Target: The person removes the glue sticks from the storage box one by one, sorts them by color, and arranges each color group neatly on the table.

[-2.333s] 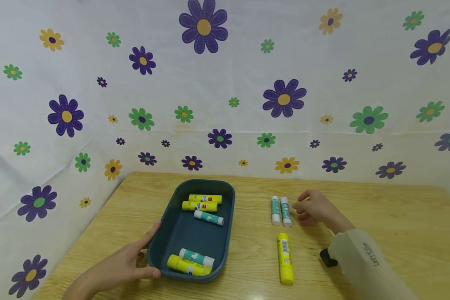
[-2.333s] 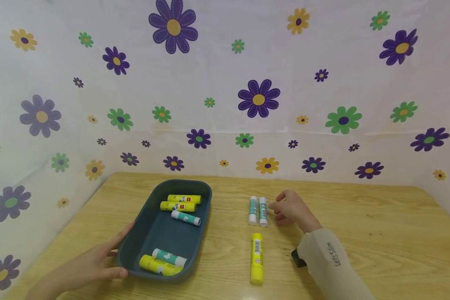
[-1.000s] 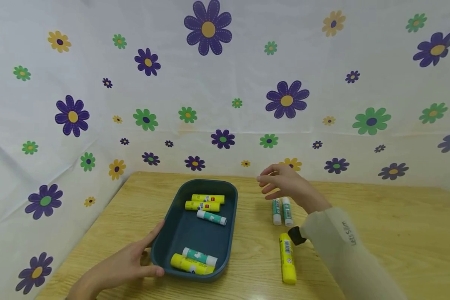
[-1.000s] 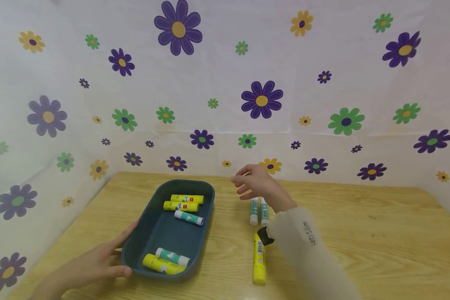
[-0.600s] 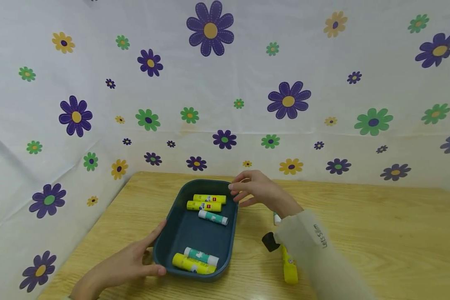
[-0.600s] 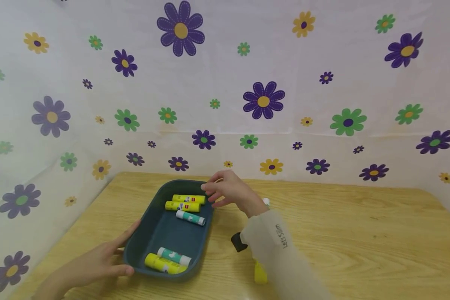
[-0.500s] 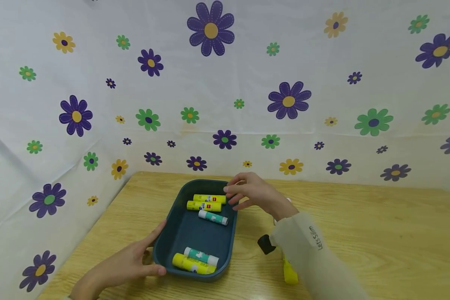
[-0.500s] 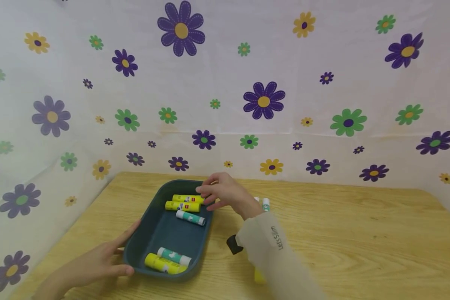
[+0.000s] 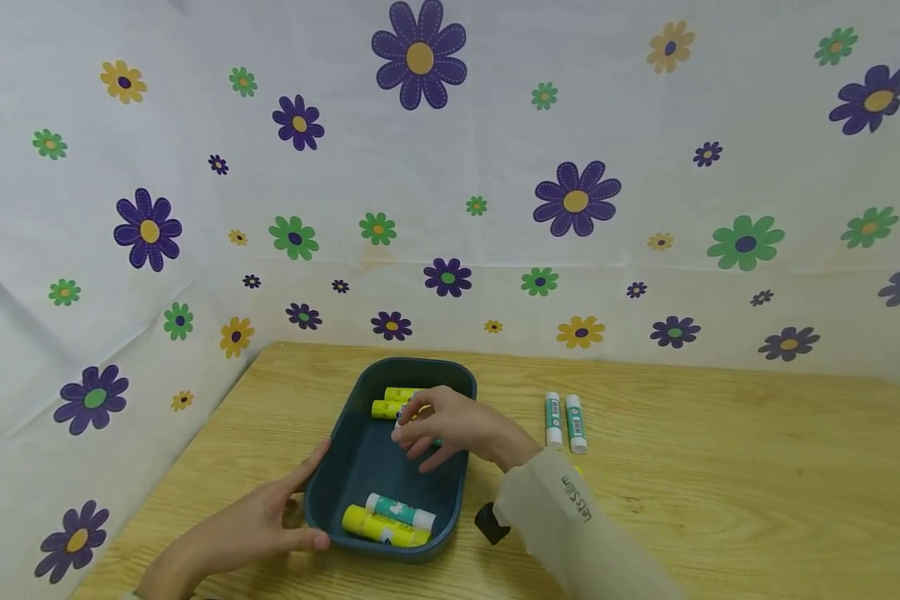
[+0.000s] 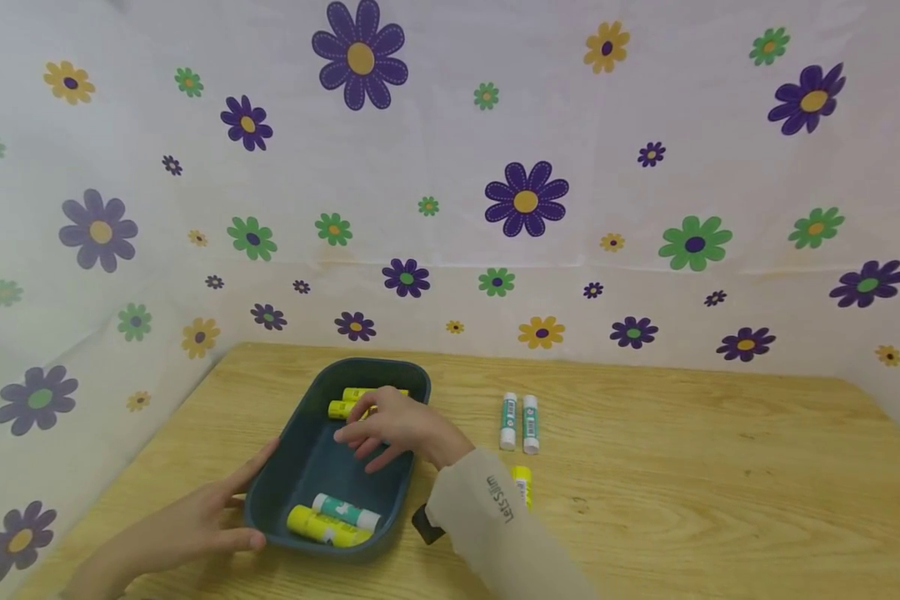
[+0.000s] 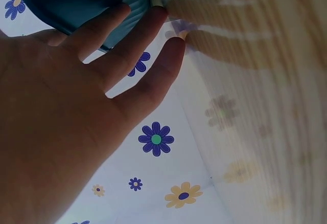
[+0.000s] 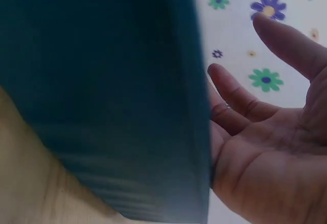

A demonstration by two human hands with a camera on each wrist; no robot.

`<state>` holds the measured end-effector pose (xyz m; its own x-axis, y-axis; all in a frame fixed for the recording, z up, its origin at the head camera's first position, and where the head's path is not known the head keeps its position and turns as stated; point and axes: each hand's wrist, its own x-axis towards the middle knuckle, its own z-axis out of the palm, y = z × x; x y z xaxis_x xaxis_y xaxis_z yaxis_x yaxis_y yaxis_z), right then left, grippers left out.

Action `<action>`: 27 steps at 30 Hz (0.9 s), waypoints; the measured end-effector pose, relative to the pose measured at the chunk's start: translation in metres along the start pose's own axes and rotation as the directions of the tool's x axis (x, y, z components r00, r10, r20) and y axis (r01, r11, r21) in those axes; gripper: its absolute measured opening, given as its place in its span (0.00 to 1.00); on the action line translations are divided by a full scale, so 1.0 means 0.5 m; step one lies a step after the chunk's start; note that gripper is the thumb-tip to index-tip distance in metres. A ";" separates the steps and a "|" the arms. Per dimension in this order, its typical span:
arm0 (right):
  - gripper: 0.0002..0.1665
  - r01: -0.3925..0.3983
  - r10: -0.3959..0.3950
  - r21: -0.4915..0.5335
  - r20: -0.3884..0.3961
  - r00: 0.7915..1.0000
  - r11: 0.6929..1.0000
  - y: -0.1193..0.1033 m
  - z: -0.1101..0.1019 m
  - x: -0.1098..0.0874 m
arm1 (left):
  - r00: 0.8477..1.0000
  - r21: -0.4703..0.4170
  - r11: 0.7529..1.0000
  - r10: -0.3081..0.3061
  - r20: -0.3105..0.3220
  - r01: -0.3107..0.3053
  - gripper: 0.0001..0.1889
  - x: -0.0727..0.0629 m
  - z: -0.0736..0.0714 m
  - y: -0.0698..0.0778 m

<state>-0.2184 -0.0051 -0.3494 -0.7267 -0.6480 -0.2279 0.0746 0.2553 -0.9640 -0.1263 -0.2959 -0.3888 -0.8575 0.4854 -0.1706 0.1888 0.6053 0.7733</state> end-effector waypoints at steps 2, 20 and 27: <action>0.17 -0.020 0.021 -0.016 0.023 1.000 1.000 0.000 0.011 0.007 | 1.000 0.001 1.000 -0.002 0.000 0.002 0.54 -0.001 -0.001 0.000; 0.14 -0.137 0.163 -0.168 0.148 0.976 0.976 0.009 0.053 0.028 | 1.000 0.019 1.000 0.018 0.000 -0.018 0.54 -0.007 -0.004 0.006; 0.13 -0.153 0.178 -0.176 0.135 0.975 0.972 0.016 0.058 0.028 | 1.000 0.037 0.999 0.028 -0.002 -0.028 0.55 -0.004 0.000 0.004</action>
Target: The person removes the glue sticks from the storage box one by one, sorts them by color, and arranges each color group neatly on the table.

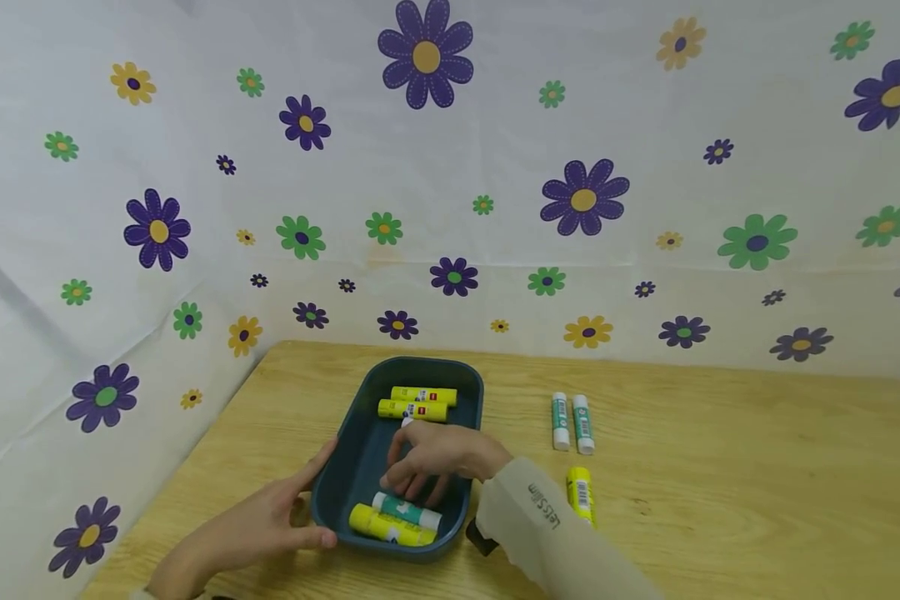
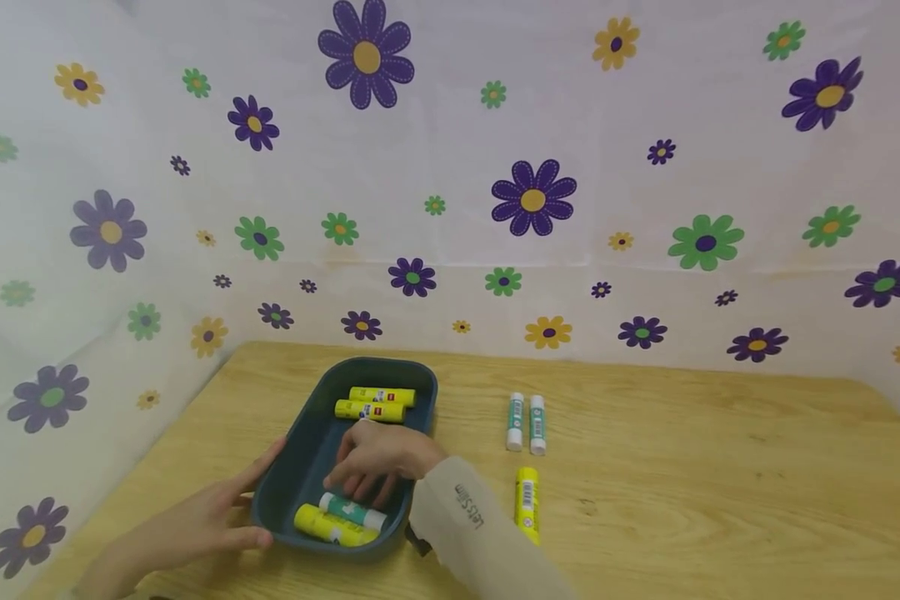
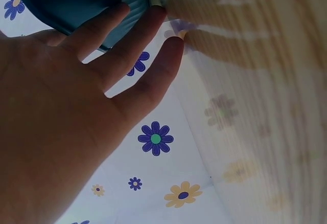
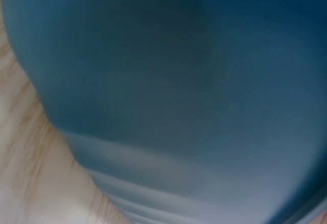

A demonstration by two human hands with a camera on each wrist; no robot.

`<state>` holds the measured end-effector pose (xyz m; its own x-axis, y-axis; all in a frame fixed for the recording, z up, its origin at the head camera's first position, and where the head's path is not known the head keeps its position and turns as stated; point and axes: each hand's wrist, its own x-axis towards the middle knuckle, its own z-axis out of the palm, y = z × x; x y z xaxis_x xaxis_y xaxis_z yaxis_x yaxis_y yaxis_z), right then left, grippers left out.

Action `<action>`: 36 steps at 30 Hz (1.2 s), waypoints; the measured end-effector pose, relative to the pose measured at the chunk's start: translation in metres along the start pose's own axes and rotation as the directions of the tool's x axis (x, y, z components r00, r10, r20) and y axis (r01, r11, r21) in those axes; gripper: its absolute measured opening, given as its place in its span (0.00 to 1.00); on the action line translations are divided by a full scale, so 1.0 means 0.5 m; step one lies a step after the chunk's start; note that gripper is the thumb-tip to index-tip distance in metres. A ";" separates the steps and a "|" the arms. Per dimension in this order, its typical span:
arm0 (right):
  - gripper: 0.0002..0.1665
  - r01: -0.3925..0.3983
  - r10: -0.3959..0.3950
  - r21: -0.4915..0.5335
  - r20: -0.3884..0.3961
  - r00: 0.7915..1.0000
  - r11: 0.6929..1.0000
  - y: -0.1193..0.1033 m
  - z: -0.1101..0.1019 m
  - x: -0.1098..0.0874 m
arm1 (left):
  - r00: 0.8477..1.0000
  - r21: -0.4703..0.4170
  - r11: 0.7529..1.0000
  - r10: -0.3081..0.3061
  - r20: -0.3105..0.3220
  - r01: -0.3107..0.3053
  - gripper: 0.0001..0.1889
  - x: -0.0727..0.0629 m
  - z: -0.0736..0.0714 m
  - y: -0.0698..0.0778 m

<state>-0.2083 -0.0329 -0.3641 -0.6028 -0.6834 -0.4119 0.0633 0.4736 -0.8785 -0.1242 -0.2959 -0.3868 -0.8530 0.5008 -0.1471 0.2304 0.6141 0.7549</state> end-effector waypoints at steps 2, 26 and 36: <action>0.13 -0.001 0.001 -0.001 0.006 1.000 1.000 0.000 0.000 0.001 | 1.000 0.004 1.000 0.000 -0.002 0.000 0.55 0.000 0.000 -0.001; 0.07 -0.013 0.021 -0.191 0.040 0.999 0.981 0.008 0.022 0.004 | 0.999 -0.019 0.999 -0.038 0.003 0.038 0.54 0.002 -0.001 -0.003; 0.09 0.004 0.007 -0.218 0.051 0.999 0.976 0.007 0.024 0.008 | 0.999 -0.031 0.998 -0.047 0.012 0.047 0.54 0.003 -0.001 -0.005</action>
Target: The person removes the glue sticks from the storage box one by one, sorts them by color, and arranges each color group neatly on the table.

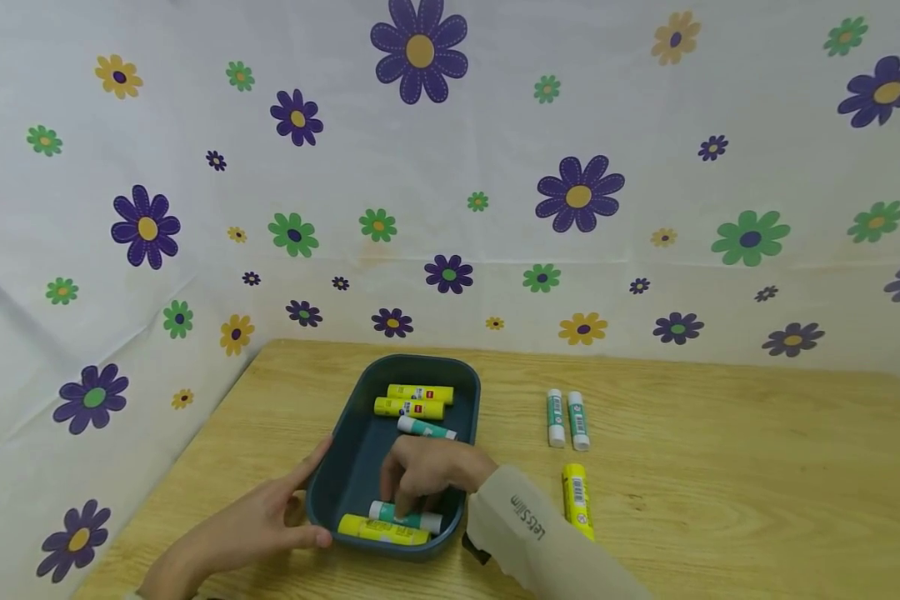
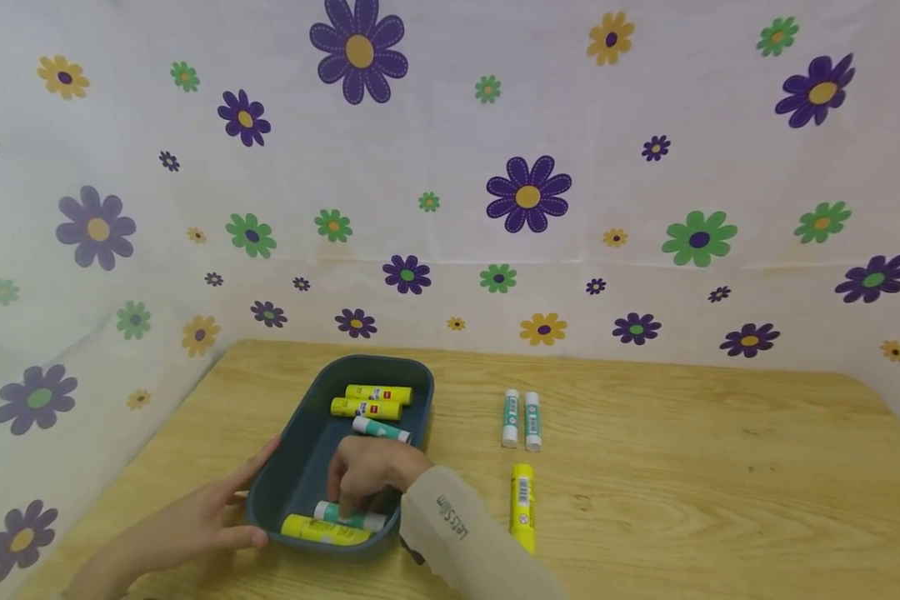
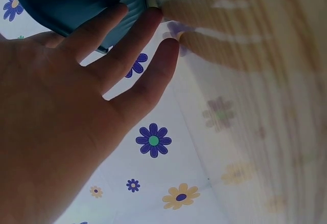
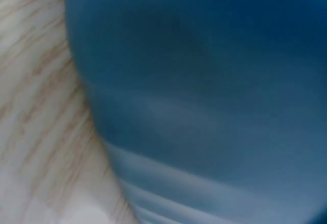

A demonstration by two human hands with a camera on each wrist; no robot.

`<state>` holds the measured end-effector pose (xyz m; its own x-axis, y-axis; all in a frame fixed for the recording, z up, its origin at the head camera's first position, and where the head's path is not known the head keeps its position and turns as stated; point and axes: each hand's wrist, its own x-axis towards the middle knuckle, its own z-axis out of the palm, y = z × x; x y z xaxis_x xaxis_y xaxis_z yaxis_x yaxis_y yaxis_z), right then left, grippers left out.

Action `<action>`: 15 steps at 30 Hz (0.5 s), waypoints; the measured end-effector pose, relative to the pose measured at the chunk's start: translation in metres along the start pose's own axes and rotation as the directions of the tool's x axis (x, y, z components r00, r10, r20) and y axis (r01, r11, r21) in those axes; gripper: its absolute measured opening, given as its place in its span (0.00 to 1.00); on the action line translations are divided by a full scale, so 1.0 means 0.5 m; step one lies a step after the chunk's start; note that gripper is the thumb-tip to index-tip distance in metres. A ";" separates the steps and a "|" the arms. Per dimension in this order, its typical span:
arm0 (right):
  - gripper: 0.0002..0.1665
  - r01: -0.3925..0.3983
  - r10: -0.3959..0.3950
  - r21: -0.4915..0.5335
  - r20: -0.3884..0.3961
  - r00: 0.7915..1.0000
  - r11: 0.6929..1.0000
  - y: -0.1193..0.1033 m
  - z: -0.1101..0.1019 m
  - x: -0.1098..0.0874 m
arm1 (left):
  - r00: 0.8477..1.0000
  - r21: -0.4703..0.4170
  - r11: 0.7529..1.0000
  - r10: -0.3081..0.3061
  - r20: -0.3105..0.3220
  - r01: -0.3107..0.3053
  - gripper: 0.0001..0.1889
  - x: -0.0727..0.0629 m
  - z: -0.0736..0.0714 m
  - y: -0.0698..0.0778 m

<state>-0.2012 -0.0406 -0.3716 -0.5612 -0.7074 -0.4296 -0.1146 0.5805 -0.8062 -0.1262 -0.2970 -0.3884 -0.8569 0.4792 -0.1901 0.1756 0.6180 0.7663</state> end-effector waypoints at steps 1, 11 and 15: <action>0.09 0.004 -0.004 0.001 0.000 1.000 1.000 -0.001 0.000 0.001 | 1.000 0.000 1.000 -0.003 0.000 0.003 0.54 0.000 -0.001 0.001; 0.11 0.019 -0.018 -0.026 0.020 1.000 0.999 -0.007 0.001 0.004 | 1.000 0.001 1.000 -0.011 -0.013 0.011 0.54 -0.004 -0.005 0.009; 0.11 0.018 -0.018 -0.032 0.027 0.999 0.999 -0.004 0.003 0.001 | 1.000 -0.017 1.000 -0.014 -0.004 0.014 0.54 -0.003 -0.001 0.008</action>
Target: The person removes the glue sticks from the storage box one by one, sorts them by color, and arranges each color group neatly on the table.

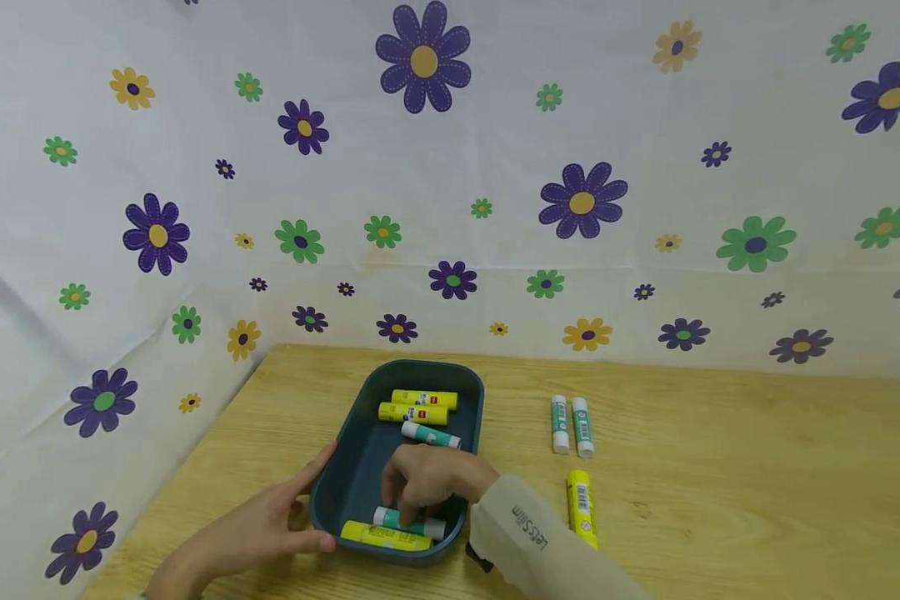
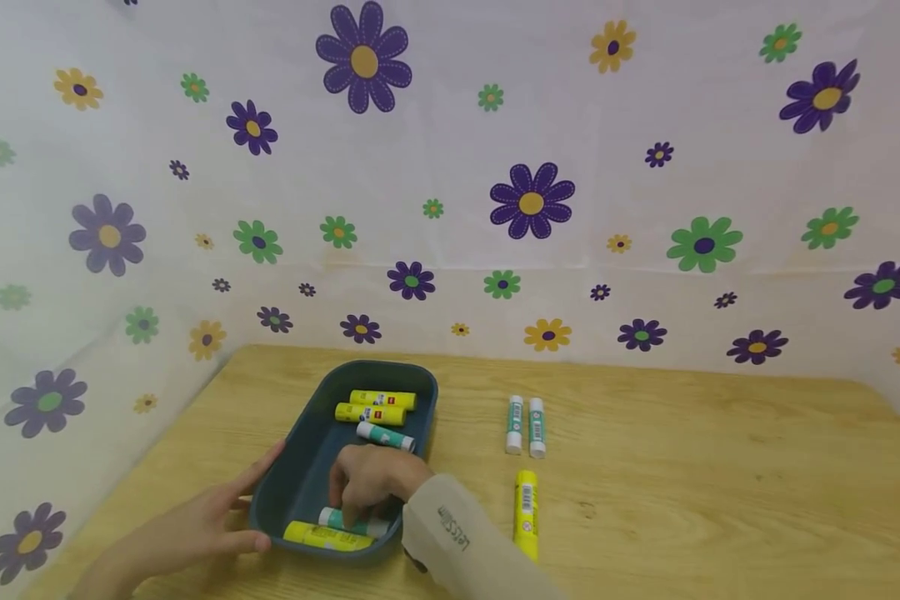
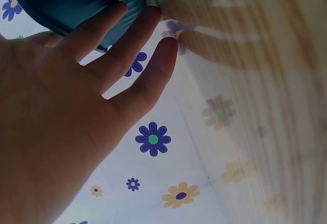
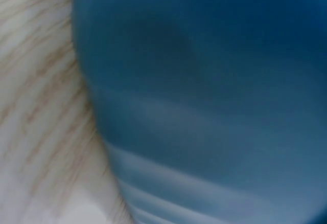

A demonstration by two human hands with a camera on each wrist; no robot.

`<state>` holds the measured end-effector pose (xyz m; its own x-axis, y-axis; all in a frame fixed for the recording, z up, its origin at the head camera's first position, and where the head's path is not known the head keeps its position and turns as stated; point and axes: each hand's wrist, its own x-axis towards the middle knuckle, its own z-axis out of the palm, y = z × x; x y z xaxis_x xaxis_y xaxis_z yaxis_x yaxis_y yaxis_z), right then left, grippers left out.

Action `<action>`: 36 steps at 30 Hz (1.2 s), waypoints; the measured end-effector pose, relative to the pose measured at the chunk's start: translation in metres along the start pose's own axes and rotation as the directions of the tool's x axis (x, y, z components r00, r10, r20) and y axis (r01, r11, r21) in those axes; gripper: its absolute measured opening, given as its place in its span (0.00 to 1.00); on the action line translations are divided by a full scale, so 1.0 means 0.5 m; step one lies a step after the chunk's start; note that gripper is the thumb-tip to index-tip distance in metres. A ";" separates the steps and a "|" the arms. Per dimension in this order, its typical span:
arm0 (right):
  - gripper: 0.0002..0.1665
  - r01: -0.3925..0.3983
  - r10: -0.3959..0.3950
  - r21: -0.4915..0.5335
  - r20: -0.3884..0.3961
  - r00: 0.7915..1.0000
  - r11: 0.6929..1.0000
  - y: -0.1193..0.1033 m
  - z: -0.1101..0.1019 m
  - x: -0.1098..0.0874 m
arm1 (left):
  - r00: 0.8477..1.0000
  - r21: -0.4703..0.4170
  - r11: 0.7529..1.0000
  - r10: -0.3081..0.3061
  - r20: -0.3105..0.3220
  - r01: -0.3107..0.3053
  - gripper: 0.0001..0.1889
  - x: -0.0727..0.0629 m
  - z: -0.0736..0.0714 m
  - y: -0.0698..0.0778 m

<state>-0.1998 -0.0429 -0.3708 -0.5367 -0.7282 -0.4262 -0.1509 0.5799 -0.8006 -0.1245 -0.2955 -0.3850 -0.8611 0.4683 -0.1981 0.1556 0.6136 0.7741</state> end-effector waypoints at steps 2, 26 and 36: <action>0.11 0.000 0.000 -0.007 -0.005 1.000 1.000 0.002 0.001 -0.001 | 1.000 -0.006 1.000 -0.001 0.004 0.001 0.53 0.002 0.002 -0.002; 0.12 0.073 -0.074 -0.021 -0.072 0.995 0.997 -0.005 -0.012 -0.006 | 0.999 0.023 0.999 0.042 0.000 -0.042 0.54 0.006 -0.003 -0.011; 0.20 0.168 -0.131 0.207 -0.180 0.975 0.964 -0.001 -0.043 -0.023 | 0.998 0.014 0.998 0.062 0.007 -0.063 0.54 0.004 0.000 -0.010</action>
<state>-0.2113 -0.0267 -0.3565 -0.6530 -0.7201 -0.2347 -0.0640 0.3613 -0.9302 -0.1271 -0.2977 -0.3892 -0.8464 0.5100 -0.1535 0.2158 0.5918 0.7766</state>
